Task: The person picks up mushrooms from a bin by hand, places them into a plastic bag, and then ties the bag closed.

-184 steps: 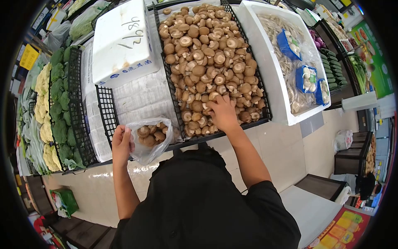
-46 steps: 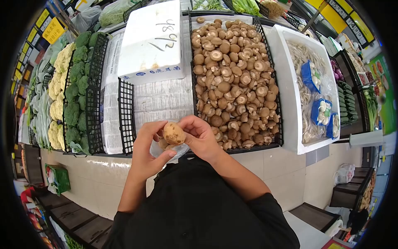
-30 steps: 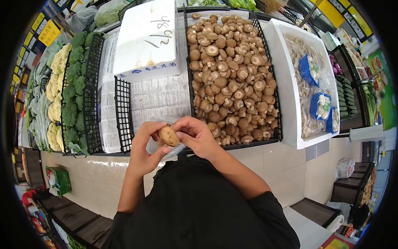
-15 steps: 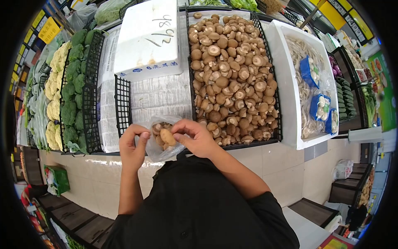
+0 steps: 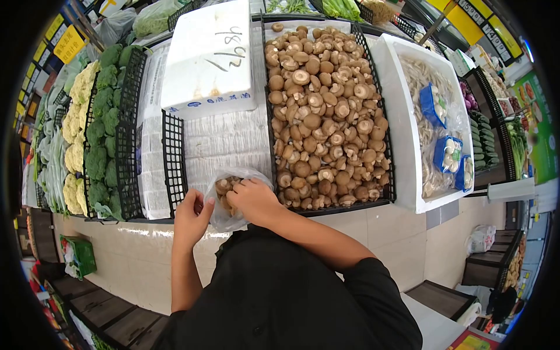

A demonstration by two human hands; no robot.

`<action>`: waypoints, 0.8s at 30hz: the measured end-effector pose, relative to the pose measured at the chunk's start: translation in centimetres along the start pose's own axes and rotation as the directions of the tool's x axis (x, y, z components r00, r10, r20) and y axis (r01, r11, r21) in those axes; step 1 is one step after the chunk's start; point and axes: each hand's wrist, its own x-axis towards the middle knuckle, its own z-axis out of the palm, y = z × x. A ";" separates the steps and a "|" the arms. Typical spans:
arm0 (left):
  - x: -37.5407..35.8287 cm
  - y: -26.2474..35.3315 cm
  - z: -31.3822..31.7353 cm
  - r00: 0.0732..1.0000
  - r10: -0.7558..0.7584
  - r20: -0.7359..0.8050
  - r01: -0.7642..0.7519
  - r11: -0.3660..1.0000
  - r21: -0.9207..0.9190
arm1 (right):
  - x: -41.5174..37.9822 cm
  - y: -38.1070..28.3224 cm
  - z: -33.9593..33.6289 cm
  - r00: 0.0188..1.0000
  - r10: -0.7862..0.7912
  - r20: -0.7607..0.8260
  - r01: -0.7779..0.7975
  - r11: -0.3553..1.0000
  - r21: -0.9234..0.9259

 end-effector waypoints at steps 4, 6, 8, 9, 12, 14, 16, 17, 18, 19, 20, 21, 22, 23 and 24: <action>0.0 -0.6 0.6 0.999 -0.028 0.024 0.029 0.999 -0.039 | 0.2 0.4 1.0 0.998 0.034 0.056 -0.033 0.999 -0.019; 0.1 -1.5 1.0 0.998 -0.034 0.046 0.039 0.993 -0.112 | 0.3 0.4 1.2 0.996 0.063 0.058 -0.064 0.998 0.023; 0.2 -1.5 1.0 0.996 -0.054 0.067 0.068 0.974 -0.216 | 0.5 0.7 1.0 0.994 0.090 0.060 -0.094 0.993 0.068; 0.2 -1.1 1.1 0.994 -0.060 0.087 0.082 0.960 -0.269 | 0.4 0.8 0.7 0.992 0.096 0.087 -0.103 0.991 0.083; 0.2 0.6 0.6 0.989 -0.078 0.129 0.117 0.936 -0.332 | -0.5 0.8 -1.1 0.998 0.052 0.043 -0.058 0.985 0.163; 0.2 0.3 0.5 0.985 -0.084 0.153 0.136 0.919 -0.371 | -1.6 0.4 -4.6 0.987 0.161 -0.001 -0.154 0.942 0.299; 0.3 0.0 0.4 0.980 -0.102 0.169 0.163 0.900 -0.404 | -3.0 1.5 -7.1 0.945 0.321 -0.064 -0.272 0.879 0.392; 0.3 0.0 0.5 0.979 -0.100 0.176 0.168 0.890 -0.424 | -3.6 3.1 -7.7 0.908 0.407 -0.099 -0.344 0.859 0.379; 0.3 0.1 0.4 0.978 -0.099 0.183 0.172 0.880 -0.443 | -4.2 5.1 -8.1 0.863 0.488 -0.135 -0.413 0.832 0.369; 0.3 0.2 0.4 0.977 -0.098 0.190 0.177 0.870 -0.460 | -5.1 6.8 -8.3 0.768 0.585 -0.260 -0.460 0.787 0.412; 0.4 0.2 0.4 0.976 -0.108 0.191 0.185 0.872 -0.453 | -6.0 8.6 -8.7 0.699 0.625 -0.347 -0.430 0.755 0.495; 0.5 0.1 0.5 0.975 -0.117 0.190 0.192 0.874 -0.446 | -6.6 10.0 -8.9 0.620 0.689 -0.375 -0.483 0.712 0.510; 0.6 0.0 0.5 0.974 -0.126 0.189 0.199 0.876 -0.440 | -7.0 11.3 -9.1 0.535 0.744 -0.400 -0.530 0.664 0.527; 0.8 -0.2 0.5 0.981 -0.118 0.156 0.172 0.902 -0.397 | -7.3 12.7 -9.0 0.523 0.743 -0.418 -0.577 0.669 0.469; 1.1 -0.4 0.5 0.986 -0.107 0.124 0.145 0.925 -0.352 | -7.5 14.0 -8.8 0.511 0.740 -0.437 -0.621 0.669 0.408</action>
